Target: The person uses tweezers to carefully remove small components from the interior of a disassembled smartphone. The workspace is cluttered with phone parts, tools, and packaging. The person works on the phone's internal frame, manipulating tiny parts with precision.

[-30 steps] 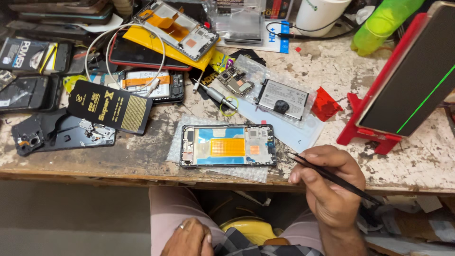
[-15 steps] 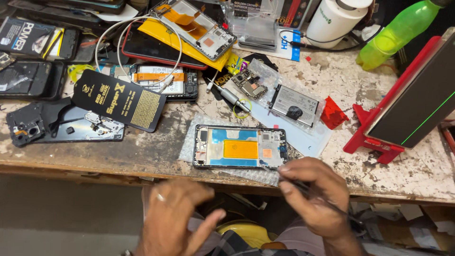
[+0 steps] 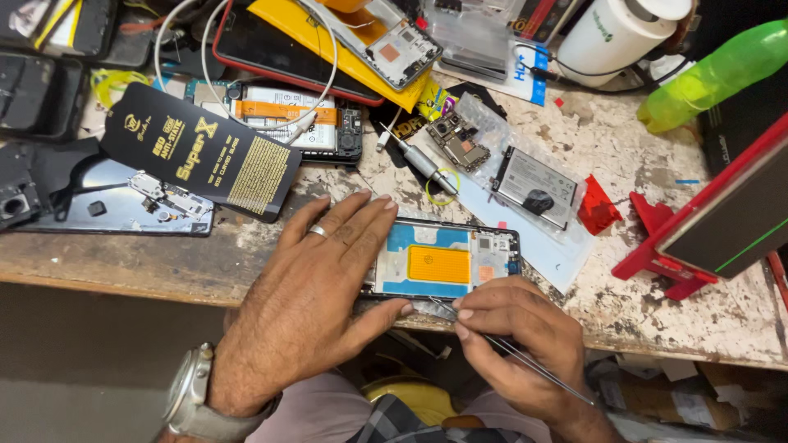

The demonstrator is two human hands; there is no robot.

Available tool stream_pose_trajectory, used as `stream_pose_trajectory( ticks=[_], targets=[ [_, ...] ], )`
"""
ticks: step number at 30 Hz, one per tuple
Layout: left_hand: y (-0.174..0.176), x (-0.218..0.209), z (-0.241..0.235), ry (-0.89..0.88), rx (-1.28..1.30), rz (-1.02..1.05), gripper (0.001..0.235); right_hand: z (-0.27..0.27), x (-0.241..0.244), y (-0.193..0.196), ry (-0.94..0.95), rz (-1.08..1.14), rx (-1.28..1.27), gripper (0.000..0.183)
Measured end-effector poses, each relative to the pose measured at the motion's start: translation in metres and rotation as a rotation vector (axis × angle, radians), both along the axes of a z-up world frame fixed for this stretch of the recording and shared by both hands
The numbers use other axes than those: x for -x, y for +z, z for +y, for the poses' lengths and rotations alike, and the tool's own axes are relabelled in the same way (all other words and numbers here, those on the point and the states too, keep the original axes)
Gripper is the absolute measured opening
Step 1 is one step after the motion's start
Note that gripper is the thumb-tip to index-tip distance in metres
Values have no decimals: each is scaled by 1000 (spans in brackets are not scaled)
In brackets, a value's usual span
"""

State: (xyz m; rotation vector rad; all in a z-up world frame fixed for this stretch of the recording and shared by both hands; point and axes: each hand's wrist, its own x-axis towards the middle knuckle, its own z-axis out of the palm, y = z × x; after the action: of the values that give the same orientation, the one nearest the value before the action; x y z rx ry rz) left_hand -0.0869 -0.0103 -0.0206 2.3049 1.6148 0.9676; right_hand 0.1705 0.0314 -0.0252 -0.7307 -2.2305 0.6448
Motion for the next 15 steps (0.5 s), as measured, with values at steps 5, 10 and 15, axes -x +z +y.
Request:
stream_pose_trajectory(
  ticks=[5, 10, 15],
  targets=[
    [-1, 1, 2, -4, 26, -16, 83, 0, 3, 1, 8, -7, -21, 24],
    [-2, 0, 3, 1, 41, -24, 83, 1, 5, 1, 1, -25, -20, 25],
    [-3, 0, 3, 10, 27, -19, 83, 0, 6, 0, -12, 5, -6, 23]
  ],
)
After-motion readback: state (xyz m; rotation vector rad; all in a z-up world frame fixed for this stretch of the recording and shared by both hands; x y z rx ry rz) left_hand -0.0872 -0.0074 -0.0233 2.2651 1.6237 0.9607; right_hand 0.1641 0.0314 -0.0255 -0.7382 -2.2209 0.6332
